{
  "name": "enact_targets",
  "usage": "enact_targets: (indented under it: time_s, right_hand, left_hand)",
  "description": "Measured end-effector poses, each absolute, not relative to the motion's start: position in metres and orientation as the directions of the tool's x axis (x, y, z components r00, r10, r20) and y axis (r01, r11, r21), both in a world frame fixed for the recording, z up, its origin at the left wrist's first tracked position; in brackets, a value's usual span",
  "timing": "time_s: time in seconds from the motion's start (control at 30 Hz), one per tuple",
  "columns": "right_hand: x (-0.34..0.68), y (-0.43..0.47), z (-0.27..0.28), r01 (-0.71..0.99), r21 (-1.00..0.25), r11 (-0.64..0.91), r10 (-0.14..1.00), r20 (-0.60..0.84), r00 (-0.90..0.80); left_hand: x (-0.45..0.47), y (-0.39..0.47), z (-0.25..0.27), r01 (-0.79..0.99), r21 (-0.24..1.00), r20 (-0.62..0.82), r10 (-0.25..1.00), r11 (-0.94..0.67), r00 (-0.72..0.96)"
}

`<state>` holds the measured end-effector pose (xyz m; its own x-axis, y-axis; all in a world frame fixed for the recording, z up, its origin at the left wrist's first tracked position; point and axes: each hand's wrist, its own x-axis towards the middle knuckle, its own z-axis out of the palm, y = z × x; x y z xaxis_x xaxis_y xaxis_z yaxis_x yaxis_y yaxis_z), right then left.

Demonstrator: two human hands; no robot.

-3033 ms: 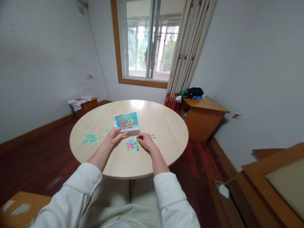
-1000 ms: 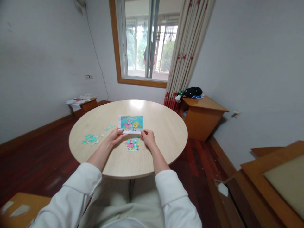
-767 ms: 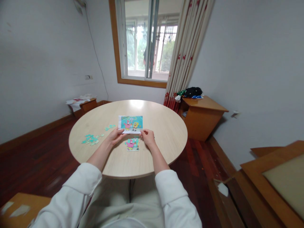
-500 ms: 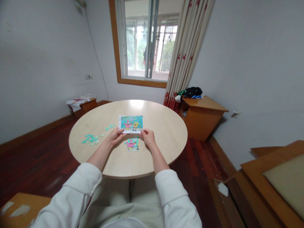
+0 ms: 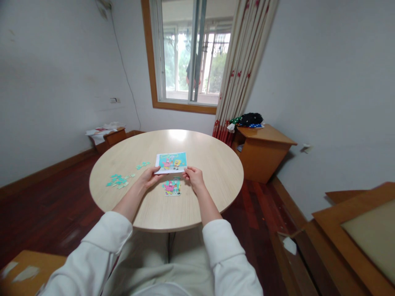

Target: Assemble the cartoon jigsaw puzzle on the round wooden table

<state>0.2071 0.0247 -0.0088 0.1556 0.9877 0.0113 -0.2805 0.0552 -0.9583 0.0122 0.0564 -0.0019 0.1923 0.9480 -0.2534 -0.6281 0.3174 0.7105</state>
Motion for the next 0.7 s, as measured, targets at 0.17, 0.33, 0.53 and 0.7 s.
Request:
enact_targets:
  time_s: [0.17, 0.33, 0.53, 0.7]
  right_hand:
    - [0.2065, 0.0225, -0.0059, -0.315, -0.948, 0.046, 0.991, 0.004, 0.132]
    - [0.2067, 0.0234, -0.0066, -0.312, -0.949, 0.051, 0.99, 0.006, 0.143]
    - [0.2078, 0.0246, -0.008, -0.29, -0.956, 0.053, 0.99, 0.012, 0.143]
    - [0.2079, 0.0255, -0.0087, -0.317, -0.947, 0.05, 0.987, -0.003, 0.164]
  left_hand:
    - [0.0116, 0.0589, -0.0045, -0.638, 0.702, -0.25, 0.948, 0.317, 0.195]
    - [0.0116, 0.0597, -0.006, -0.634, 0.711, -0.226, 0.952, 0.305, 0.205]
    - [0.0117, 0.055, -0.0013, -0.607, 0.746, -0.183, 0.96, 0.275, 0.21]
    - [0.0114, 0.0556, -0.0011, -0.608, 0.746, -0.178, 0.961, 0.271, 0.21]
